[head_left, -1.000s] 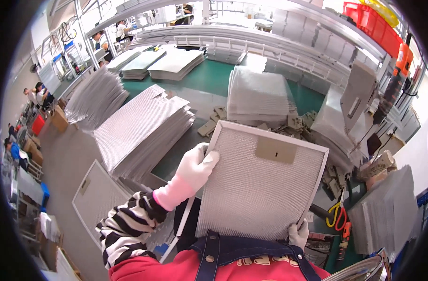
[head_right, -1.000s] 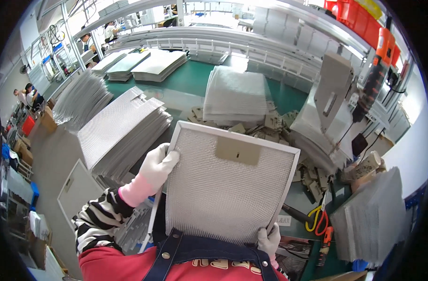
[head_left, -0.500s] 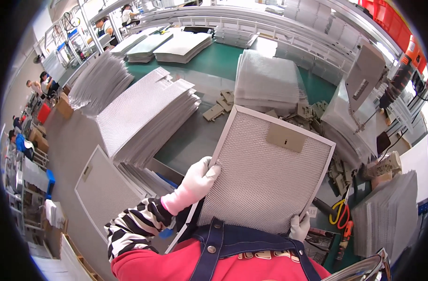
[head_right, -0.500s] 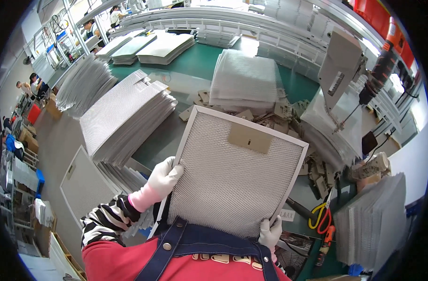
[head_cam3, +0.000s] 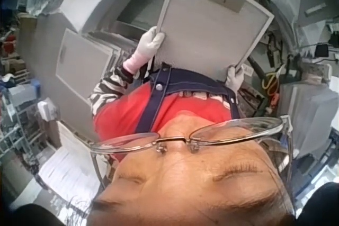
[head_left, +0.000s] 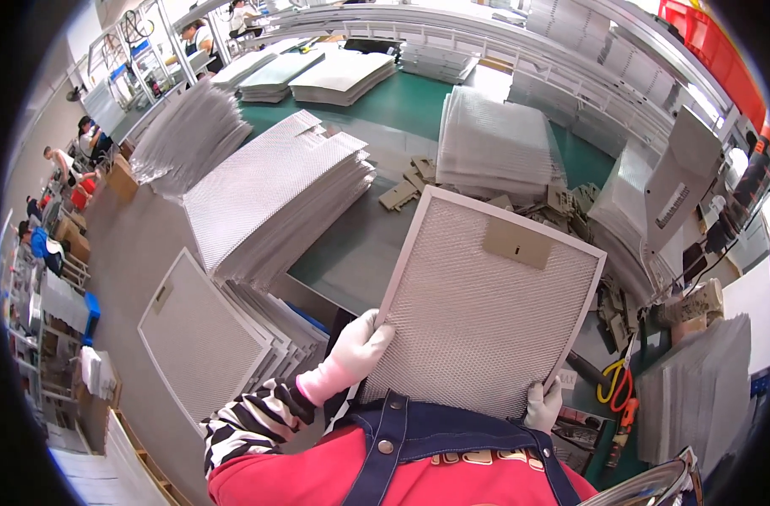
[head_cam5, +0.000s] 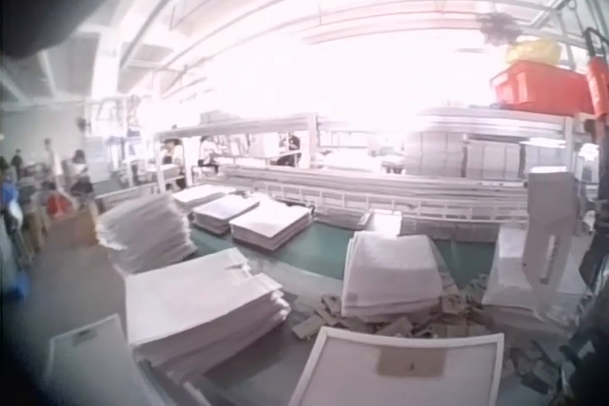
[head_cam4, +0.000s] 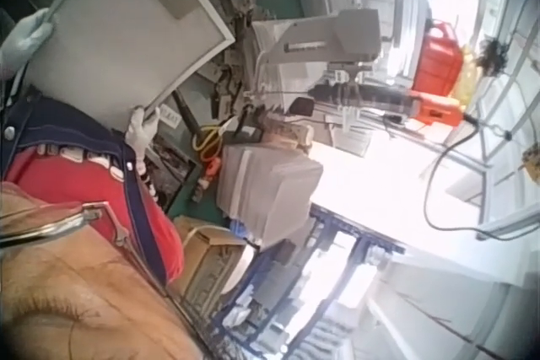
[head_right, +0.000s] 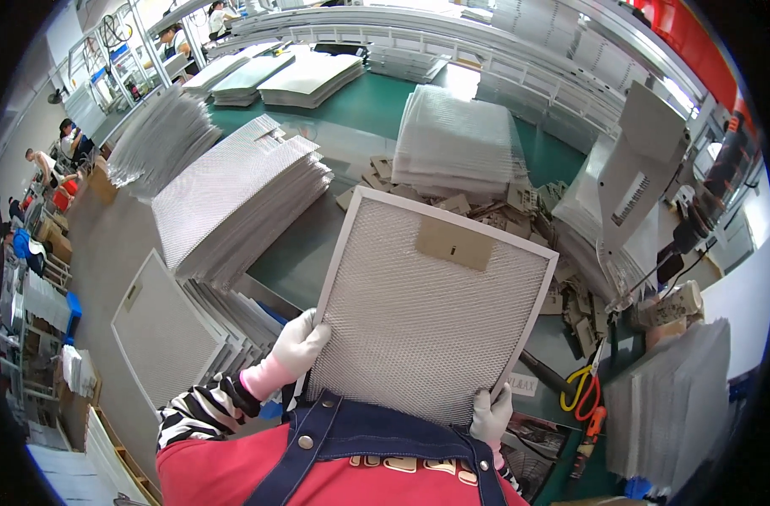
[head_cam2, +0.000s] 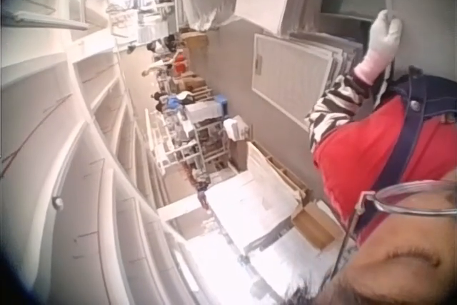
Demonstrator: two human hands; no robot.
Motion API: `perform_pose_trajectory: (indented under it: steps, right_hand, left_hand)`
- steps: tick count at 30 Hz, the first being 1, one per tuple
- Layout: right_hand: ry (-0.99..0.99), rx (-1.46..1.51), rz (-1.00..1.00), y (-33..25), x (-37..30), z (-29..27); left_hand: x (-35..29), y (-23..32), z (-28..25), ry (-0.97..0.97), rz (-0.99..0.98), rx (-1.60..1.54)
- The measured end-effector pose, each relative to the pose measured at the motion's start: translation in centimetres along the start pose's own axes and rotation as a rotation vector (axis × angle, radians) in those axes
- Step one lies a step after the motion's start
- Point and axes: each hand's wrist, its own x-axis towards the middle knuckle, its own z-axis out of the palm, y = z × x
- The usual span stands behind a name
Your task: Assembling air filters by attaching metal frames and handles using an electric screwdriver.
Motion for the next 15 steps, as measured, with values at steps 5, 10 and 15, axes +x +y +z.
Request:
perform_pose_trajectory:
  steps: [5, 10, 15]
  right_hand:
    - [-0.035, 0.061, 0.027, 1.0, 0.8, 0.8]
    - [-0.136, -0.389, -0.520, 8.4, 4.7, -1.9]
    - [-0.099, -0.248, -0.318, 4.7, 10.6, -1.0]
  left_hand:
    - [-2.8, -1.9, -0.7, 0.077, 0.040, 0.152]
    - [-2.5, -4.1, 0.3, 0.024, 0.116, 0.217]
    - [-1.1, -0.6, -0.3, 0.140, 0.291, 0.139]
